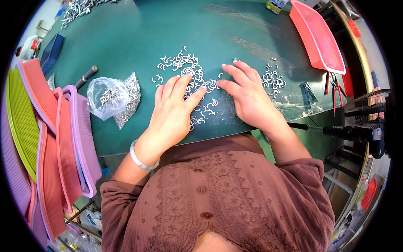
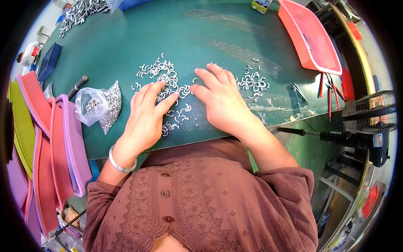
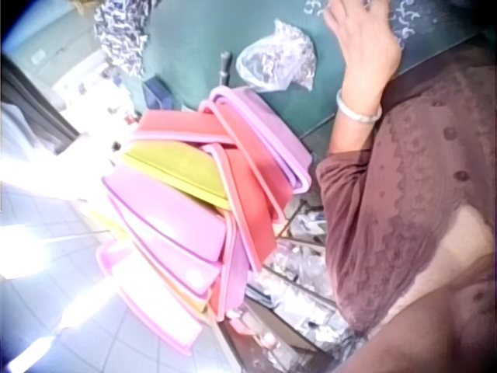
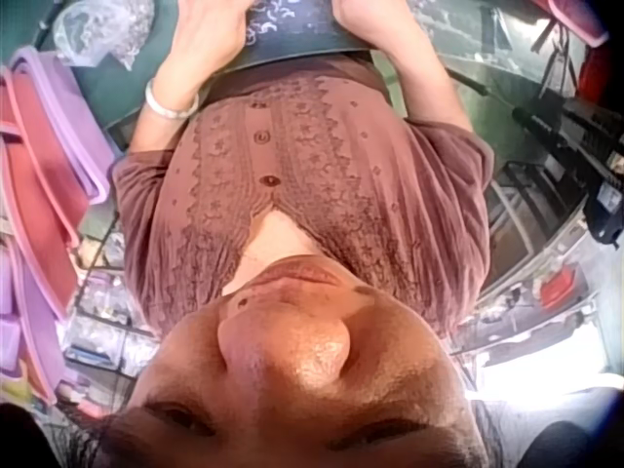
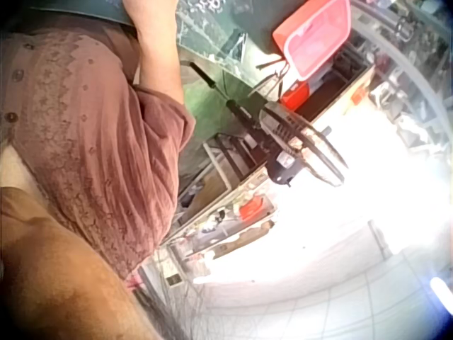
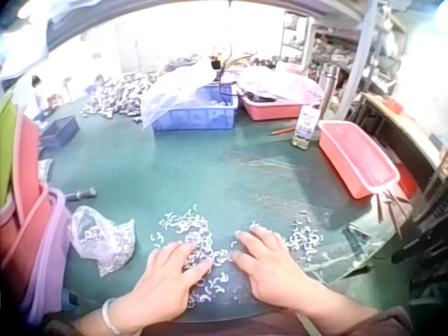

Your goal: The person sits at a green workbench and manually assembles small silver metal hooks and rings. They pick up individual components from a pile on the table, link them together by hand, and place the finished units into a clear plastic bag.

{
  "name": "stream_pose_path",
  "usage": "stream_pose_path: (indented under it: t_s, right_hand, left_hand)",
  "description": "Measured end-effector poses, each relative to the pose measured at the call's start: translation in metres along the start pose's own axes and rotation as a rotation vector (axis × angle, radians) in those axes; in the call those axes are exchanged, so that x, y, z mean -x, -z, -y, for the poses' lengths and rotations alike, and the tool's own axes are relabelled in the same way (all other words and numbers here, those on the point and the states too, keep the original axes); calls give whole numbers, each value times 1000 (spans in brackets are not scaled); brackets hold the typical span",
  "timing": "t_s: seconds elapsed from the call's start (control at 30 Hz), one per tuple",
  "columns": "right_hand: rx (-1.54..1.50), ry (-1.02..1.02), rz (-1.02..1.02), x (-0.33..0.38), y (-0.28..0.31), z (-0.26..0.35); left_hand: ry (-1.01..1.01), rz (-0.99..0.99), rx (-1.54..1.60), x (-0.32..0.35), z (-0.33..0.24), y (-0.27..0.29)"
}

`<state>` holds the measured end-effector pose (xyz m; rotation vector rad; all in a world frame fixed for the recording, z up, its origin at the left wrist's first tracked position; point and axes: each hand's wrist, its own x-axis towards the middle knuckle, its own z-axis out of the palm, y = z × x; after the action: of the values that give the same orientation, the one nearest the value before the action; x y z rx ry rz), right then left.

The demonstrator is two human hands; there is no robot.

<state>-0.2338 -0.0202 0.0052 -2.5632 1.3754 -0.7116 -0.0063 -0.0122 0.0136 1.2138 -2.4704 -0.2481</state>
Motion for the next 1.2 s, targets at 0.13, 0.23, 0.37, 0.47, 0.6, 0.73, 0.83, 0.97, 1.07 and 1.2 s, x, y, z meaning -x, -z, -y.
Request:
stream_pose_path:
  t_s: [0.13,0.23,0.37,0.47,0.6,0.73,0.83,0.97,1.07,1.2]
  right_hand:
    - [-4,0,-12,-1,4,-4]
    - [-27,-32,-38,-1,6,-7]
    - [-25,-22,-1,1,9,-7]
    - [-35,-8,21,4,11,-10]
    - [-41,-53,9,3,12,-13]
    - [-29,-68,7,0,12,-12]
    - [-12,-32,28,0,10,-12]
    - [73,2,92,-2,13,-9]
    - [57,-3,100,-4,13,-9]
    - [70,37,116,-7,9,-5]
  left_hand:
    - [-1,42,-20,-3,-1,2]
    - [-12,59,1,-3,-3,7]
    - [13,28,25,-5,-5,4]
    - [-4,47,9,-5,-5,4]
    - [-21,73,6,-5,-5,5]
    - [-2,51,23,-3,-3,8]
    - [24,35,9,2,1,12]
    - [71,0,-27,13,9,14]
    - [100,3,-18,19,13,13]
    - [112,27,-5,22,12,16]
